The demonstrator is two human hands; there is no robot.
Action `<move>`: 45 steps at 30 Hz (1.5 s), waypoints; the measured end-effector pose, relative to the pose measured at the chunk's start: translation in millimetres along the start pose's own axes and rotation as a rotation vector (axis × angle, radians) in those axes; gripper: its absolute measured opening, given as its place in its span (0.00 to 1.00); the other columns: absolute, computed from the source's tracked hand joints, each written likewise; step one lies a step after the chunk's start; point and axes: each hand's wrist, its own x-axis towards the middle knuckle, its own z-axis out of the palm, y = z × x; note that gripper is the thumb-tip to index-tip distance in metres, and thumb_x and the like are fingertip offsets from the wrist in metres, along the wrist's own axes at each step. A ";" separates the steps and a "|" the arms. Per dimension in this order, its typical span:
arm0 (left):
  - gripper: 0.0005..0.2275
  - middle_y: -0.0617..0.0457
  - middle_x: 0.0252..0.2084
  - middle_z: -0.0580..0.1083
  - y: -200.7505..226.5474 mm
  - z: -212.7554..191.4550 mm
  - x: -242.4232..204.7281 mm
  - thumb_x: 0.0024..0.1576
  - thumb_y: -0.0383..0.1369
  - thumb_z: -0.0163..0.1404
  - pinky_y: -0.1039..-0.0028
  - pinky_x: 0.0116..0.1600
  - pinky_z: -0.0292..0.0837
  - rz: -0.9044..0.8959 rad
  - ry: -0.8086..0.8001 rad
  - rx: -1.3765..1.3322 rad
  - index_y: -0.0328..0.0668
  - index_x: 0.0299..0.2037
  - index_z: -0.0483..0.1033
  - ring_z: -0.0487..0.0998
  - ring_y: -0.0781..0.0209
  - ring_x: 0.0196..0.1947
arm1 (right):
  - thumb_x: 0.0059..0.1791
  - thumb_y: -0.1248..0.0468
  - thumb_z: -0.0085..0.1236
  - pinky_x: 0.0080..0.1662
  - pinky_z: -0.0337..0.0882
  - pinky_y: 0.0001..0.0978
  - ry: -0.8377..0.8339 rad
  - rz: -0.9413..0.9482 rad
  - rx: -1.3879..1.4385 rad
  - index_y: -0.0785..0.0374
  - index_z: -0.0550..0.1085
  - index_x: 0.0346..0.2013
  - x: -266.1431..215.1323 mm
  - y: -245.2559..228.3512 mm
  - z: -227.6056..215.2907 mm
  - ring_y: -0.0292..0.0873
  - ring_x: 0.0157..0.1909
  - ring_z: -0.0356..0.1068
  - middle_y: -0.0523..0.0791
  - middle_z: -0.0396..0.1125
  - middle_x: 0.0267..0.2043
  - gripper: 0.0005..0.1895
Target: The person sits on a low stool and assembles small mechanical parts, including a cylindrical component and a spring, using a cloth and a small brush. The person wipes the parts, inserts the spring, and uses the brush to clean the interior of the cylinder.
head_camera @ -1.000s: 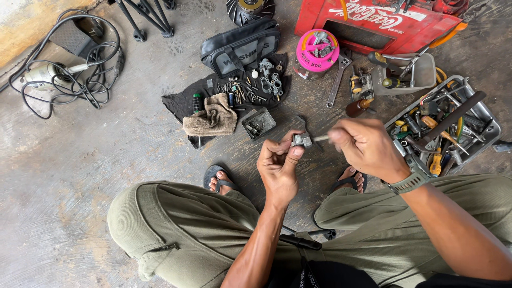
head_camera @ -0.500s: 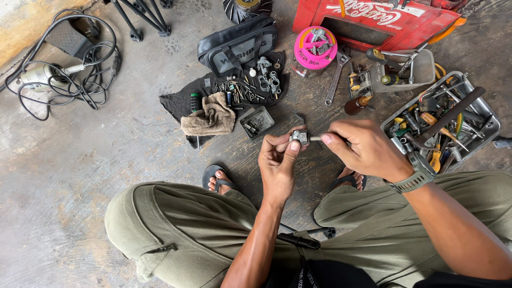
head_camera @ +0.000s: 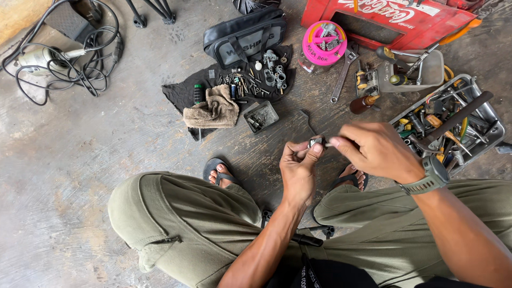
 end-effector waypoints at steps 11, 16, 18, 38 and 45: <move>0.12 0.39 0.37 0.77 18.2 -0.8 9.7 0.47 0.24 0.57 0.83 0.38 0.72 0.127 -0.039 0.125 0.36 0.33 0.64 0.77 0.68 0.32 | 0.48 0.61 0.46 0.18 0.59 0.26 0.054 -0.028 0.007 0.59 0.69 0.26 3.1 -11.7 -4.4 0.37 0.11 0.55 0.42 0.61 0.16 0.08; 0.12 0.38 0.37 0.76 32.1 4.8 7.2 0.47 0.24 0.57 0.81 0.40 0.73 0.186 -0.088 0.172 0.36 0.32 0.63 0.78 0.65 0.34 | 0.50 0.58 0.42 0.18 0.58 0.25 0.087 -0.030 -0.030 0.57 0.69 0.23 1.3 -3.9 1.3 0.36 0.11 0.54 0.39 0.59 0.13 0.13; 0.12 0.38 0.37 0.76 31.7 2.6 9.5 0.47 0.24 0.57 0.80 0.41 0.72 0.226 -0.104 0.198 0.36 0.32 0.63 0.77 0.65 0.36 | 0.43 0.63 0.54 0.21 0.61 0.32 0.102 -0.103 0.016 0.62 0.70 0.33 2.7 -9.2 -3.4 0.41 0.15 0.57 0.42 0.60 0.16 0.08; 0.13 0.37 0.39 0.76 37.0 -0.9 8.6 0.48 0.25 0.56 0.79 0.41 0.72 0.239 -0.227 0.229 0.37 0.34 0.61 0.76 0.65 0.36 | 0.47 0.62 0.45 0.23 0.60 0.31 0.171 -0.202 0.009 0.59 0.68 0.24 5.1 -9.5 1.6 0.40 0.17 0.59 0.41 0.57 0.15 0.09; 0.12 0.35 0.40 0.75 34.8 5.0 3.6 0.50 0.24 0.54 0.77 0.40 0.75 0.244 -0.237 0.206 0.34 0.37 0.61 0.77 0.61 0.34 | 0.50 0.61 0.41 0.23 0.59 0.31 0.191 -0.165 0.024 0.59 0.65 0.19 4.9 -13.2 -0.3 0.42 0.18 0.58 0.43 0.54 0.14 0.15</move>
